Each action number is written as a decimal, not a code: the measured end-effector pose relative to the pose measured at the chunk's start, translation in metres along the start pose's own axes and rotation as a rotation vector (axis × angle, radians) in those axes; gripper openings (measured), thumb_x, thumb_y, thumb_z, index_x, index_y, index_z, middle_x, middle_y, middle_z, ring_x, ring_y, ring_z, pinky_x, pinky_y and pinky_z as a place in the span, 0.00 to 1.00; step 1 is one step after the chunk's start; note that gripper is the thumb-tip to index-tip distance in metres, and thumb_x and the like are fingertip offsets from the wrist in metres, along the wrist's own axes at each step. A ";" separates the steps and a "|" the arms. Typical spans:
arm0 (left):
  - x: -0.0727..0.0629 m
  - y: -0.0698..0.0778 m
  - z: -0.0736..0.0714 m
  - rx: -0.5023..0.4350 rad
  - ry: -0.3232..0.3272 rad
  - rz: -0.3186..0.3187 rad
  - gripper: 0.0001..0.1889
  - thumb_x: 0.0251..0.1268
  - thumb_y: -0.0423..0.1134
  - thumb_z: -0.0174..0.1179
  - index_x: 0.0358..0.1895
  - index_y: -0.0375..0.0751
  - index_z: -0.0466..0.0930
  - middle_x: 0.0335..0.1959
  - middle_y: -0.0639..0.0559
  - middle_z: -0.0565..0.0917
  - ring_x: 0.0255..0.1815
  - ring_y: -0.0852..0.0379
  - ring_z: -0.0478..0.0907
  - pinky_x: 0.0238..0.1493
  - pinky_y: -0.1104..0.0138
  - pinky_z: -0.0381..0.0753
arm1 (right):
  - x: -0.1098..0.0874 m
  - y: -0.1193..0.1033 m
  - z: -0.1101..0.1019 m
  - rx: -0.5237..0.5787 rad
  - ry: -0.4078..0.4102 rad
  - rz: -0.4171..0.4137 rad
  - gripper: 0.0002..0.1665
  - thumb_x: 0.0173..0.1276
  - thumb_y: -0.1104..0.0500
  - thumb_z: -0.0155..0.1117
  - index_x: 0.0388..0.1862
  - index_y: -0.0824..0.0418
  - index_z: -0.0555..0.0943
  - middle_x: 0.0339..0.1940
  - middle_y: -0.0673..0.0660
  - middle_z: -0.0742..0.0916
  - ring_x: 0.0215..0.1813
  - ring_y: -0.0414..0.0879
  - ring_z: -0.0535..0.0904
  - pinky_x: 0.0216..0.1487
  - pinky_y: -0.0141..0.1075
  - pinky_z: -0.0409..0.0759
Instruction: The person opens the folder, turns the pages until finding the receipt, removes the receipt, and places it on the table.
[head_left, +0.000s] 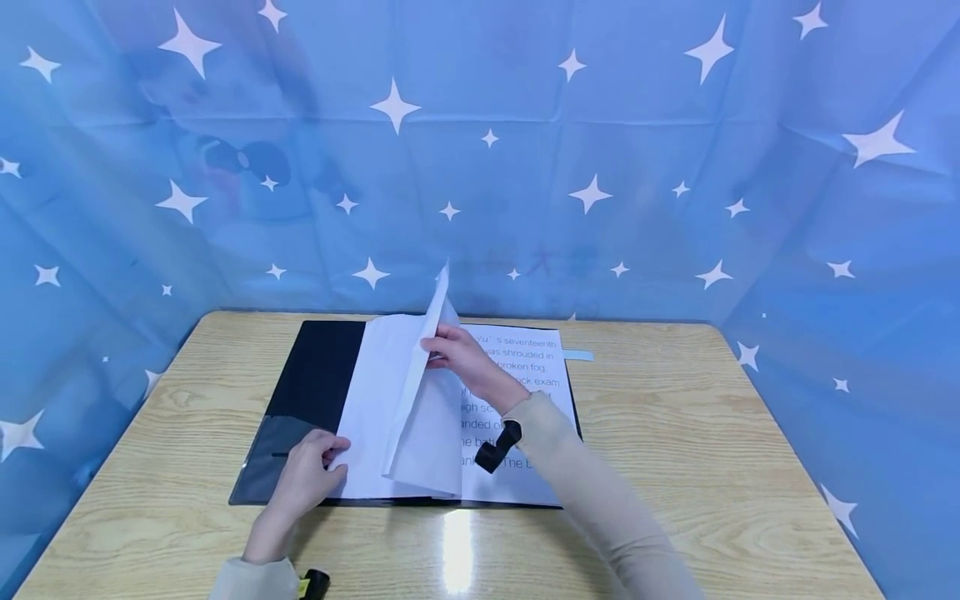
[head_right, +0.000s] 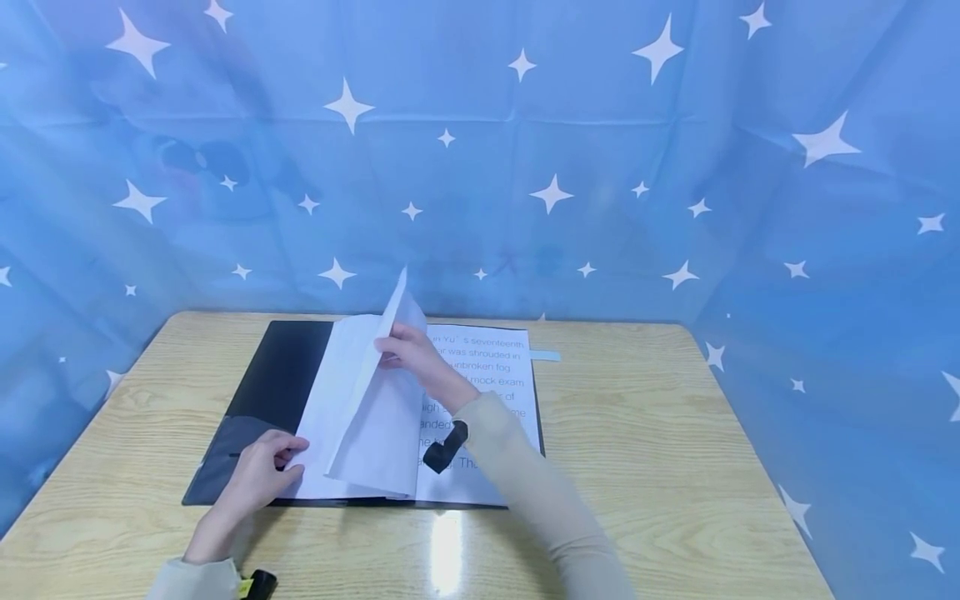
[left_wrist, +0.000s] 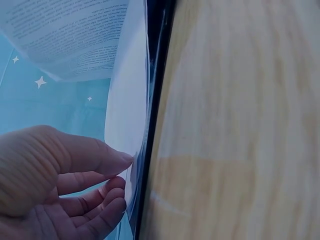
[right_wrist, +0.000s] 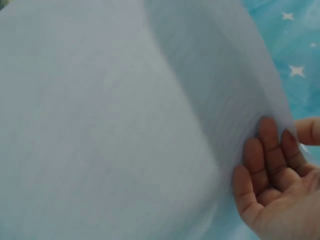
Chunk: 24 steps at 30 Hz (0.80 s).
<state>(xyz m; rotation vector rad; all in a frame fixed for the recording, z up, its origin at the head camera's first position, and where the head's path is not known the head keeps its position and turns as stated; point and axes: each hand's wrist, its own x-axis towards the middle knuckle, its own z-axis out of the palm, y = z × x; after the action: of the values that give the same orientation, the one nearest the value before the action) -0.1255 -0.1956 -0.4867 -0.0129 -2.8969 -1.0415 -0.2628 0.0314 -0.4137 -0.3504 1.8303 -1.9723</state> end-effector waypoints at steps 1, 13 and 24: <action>0.000 0.000 0.000 0.000 -0.002 -0.002 0.11 0.46 0.24 0.64 0.37 0.30 0.82 0.38 0.42 0.77 0.35 0.50 0.74 0.39 0.58 0.77 | 0.001 0.001 0.002 0.000 0.001 0.007 0.21 0.67 0.63 0.52 0.56 0.72 0.72 0.51 0.68 0.79 0.40 0.42 0.79 0.50 0.39 0.75; -0.002 0.001 0.000 0.001 -0.020 0.017 0.13 0.45 0.24 0.65 0.39 0.30 0.82 0.38 0.42 0.78 0.34 0.52 0.74 0.38 0.59 0.77 | 0.010 0.019 0.022 -0.022 0.024 0.050 0.21 0.66 0.63 0.54 0.55 0.73 0.73 0.42 0.58 0.83 0.37 0.40 0.78 0.47 0.34 0.75; -0.004 0.002 -0.006 -0.032 -0.008 0.061 0.11 0.50 0.26 0.65 0.39 0.31 0.83 0.37 0.44 0.79 0.33 0.55 0.74 0.36 0.62 0.77 | 0.017 0.032 0.032 -0.023 0.002 0.085 0.22 0.66 0.63 0.54 0.57 0.73 0.72 0.39 0.55 0.84 0.35 0.39 0.78 0.46 0.31 0.75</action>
<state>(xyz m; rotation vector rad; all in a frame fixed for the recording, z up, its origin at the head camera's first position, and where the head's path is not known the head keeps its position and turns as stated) -0.1210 -0.1975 -0.4815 -0.1059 -2.8674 -1.0793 -0.2591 -0.0061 -0.4444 -0.2733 1.8396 -1.8960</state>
